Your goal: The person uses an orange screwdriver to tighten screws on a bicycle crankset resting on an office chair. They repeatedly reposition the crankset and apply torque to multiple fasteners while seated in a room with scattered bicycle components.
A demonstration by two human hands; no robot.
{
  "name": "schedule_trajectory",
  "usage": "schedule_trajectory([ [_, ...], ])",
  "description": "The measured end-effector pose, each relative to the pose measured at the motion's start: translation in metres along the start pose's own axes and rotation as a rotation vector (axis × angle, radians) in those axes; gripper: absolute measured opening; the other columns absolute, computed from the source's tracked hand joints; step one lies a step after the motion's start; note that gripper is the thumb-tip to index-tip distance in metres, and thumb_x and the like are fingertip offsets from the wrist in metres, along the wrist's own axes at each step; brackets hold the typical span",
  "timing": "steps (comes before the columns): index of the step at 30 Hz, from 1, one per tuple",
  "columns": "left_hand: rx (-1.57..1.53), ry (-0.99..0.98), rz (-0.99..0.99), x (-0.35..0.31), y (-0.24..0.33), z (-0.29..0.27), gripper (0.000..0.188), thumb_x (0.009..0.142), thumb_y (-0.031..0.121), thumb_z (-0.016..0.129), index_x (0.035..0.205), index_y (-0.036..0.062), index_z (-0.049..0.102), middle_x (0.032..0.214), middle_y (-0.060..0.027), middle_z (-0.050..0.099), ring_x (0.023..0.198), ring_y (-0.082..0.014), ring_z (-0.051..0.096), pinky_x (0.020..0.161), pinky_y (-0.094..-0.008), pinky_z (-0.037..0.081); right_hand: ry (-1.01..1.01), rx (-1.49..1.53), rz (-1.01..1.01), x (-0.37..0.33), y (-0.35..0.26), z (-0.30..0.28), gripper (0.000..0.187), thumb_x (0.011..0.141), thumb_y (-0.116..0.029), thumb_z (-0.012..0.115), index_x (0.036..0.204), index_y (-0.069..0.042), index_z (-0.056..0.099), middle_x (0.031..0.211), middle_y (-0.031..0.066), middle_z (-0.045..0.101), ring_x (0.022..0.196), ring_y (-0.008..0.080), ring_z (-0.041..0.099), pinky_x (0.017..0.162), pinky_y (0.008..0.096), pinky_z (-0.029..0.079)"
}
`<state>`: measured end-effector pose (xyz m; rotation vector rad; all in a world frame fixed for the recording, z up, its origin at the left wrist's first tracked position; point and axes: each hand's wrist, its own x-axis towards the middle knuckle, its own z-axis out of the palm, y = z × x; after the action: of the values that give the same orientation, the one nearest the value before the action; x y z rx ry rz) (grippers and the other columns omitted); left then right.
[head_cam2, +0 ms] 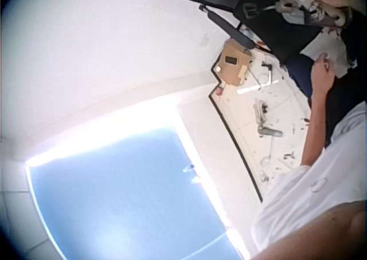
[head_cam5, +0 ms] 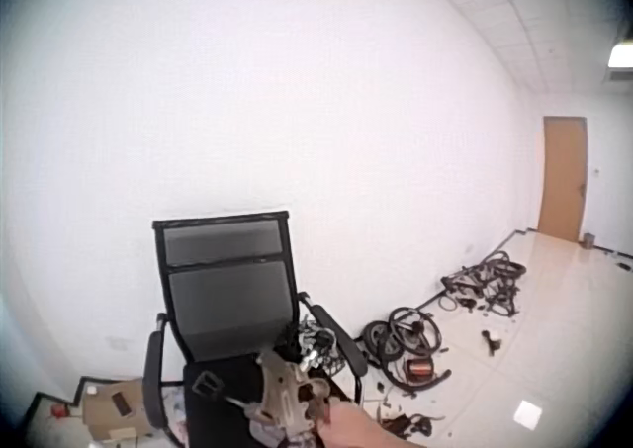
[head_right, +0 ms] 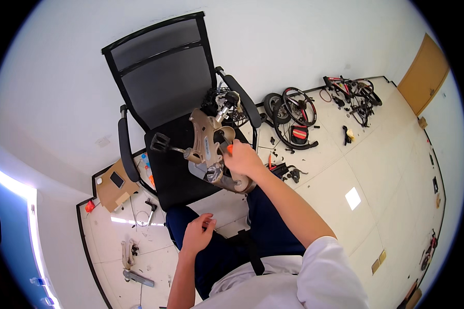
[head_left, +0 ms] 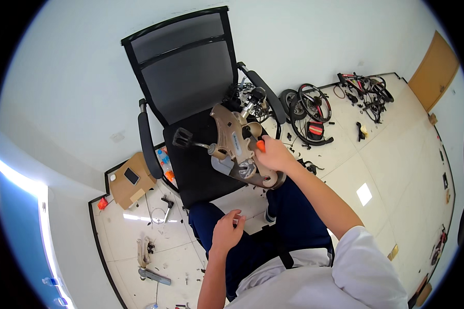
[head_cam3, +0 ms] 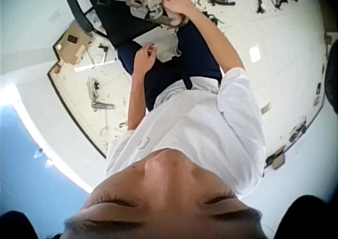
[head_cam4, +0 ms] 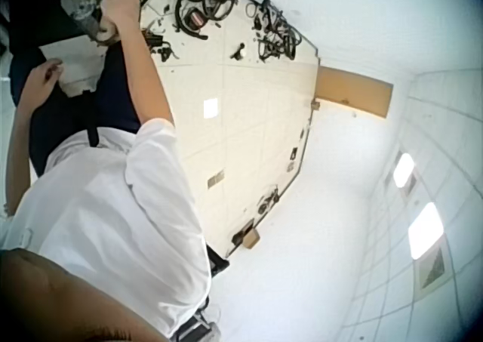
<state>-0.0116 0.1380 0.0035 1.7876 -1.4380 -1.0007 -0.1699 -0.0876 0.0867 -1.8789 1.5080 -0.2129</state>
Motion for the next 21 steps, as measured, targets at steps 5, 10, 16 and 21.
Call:
schedule_trajectory([
  [5, -0.003, -0.013, -0.009, -0.003, 0.000, -0.004, 0.033, 0.090, 0.027, 0.062, 0.113, 0.0038, 0.063, 0.098, -0.0135, 0.070, 0.086, -0.0298, 0.069, 0.075, -0.0379, 0.053, 0.242, -0.631, -0.252, -0.016, -0.002, 0.013, 0.047, 0.075, -0.012, 0.067, 0.114, 0.004, 0.046, 0.097, 0.0208, 0.062, 0.084, 0.0359, 0.068, 0.068, 0.0400, 0.058],
  [10, -0.036, -0.035, 0.038, -0.003, -0.002, 0.001, 0.033, 0.090, 0.025, 0.062, 0.112, 0.0011, 0.064, 0.095, -0.0158, 0.070, 0.085, -0.0304, 0.069, 0.075, -0.0374, 0.054, 0.200, -0.662, -0.334, -0.001, 0.012, 0.012, 0.022, 0.075, -0.010, 0.066, 0.090, 0.005, 0.062, 0.085, 0.0225, 0.065, 0.079, 0.0385, 0.068, 0.071, 0.0427, 0.057],
  [16, -0.032, -0.067, 0.062, 0.003, -0.004, 0.003, 0.035, 0.090, 0.030, 0.060, 0.113, 0.0037, 0.063, 0.099, -0.0168, 0.069, 0.090, -0.0353, 0.066, 0.077, -0.0424, 0.053, 0.090, -0.292, -0.111, 0.010, 0.011, -0.007, 0.027, 0.080, -0.018, 0.060, 0.088, 0.008, 0.065, 0.089, 0.0311, 0.064, 0.091, 0.0445, 0.064, 0.081, 0.0469, 0.053],
  [21, 0.026, -0.081, 0.123, 0.000, 0.000, 0.001, 0.032, 0.089, 0.023, 0.062, 0.112, 0.0006, 0.065, 0.092, -0.0174, 0.070, 0.083, -0.0316, 0.069, 0.075, -0.0377, 0.054, 0.152, -0.198, -0.089, 0.011, 0.014, 0.008, 0.029, 0.081, -0.019, 0.061, 0.092, 0.008, 0.063, 0.095, 0.0325, 0.064, 0.093, 0.0466, 0.063, 0.083, 0.0470, 0.052],
])
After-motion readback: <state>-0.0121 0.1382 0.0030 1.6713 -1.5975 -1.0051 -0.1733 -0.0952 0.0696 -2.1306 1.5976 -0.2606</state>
